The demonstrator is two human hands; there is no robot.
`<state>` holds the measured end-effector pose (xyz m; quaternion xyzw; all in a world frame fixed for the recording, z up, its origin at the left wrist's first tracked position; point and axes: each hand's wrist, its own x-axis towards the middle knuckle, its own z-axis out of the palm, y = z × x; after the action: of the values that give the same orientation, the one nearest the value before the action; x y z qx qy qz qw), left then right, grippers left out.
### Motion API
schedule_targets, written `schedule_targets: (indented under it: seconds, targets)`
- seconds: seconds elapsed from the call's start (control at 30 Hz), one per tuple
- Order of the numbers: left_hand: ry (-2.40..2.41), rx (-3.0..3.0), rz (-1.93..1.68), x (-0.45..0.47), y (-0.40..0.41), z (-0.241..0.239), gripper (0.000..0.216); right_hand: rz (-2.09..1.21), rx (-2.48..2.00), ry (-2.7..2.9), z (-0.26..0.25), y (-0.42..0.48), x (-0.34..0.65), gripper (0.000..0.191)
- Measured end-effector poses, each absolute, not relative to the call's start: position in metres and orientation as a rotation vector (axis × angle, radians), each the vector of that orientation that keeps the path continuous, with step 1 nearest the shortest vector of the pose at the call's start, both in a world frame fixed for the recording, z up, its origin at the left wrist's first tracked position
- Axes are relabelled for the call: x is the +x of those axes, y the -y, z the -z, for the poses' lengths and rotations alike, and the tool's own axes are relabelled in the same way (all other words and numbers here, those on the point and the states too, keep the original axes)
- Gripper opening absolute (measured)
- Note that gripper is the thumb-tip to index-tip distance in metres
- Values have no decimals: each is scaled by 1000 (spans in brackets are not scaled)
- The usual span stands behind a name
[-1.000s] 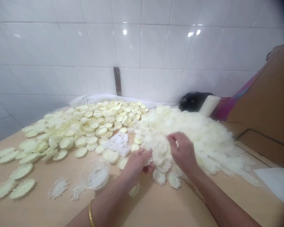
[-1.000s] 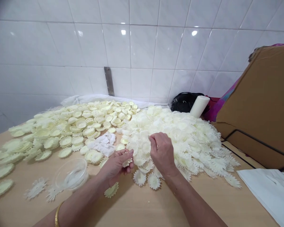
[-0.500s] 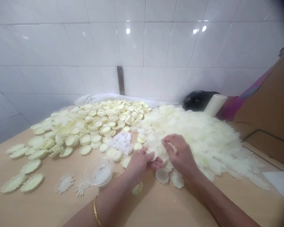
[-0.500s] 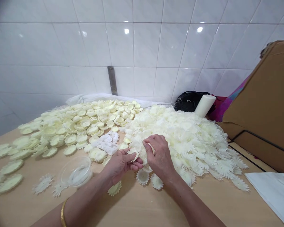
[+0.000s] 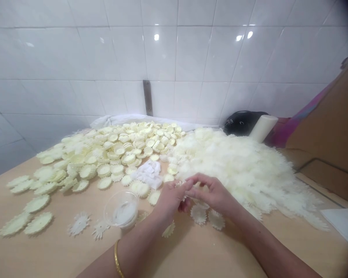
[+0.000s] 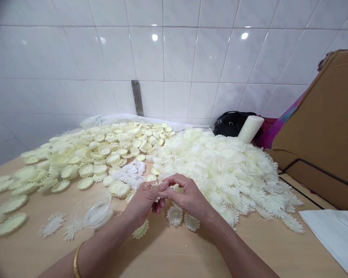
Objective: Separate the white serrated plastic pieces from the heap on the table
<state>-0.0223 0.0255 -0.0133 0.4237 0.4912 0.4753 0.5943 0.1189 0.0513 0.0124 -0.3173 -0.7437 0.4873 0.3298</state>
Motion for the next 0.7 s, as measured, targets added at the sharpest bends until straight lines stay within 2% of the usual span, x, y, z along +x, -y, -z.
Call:
schedule_targets:
  seconds: [0.27,0.33,0.5,0.6,0.7]
  targets:
    - [-1163,859,-1049,-16,-25,8,53,-1656,-650,1750,-17,-47,116,24]
    - [-1177,841,-1070,-14,-24,5,55,-1589,-706,1707,-15,-50,117,23]
    - [-1219,868,-1081,-15,-25,5,58,-1168,-966,1510,-7,-64,123,24]
    - [-1165,800,-1085,-17,-27,7,49,-1181,-983,1537,-6,-67,125,32]
    - [-1059,782,-1055,-18,-27,8,43,-1383,-919,1642,-8,-62,124,35]
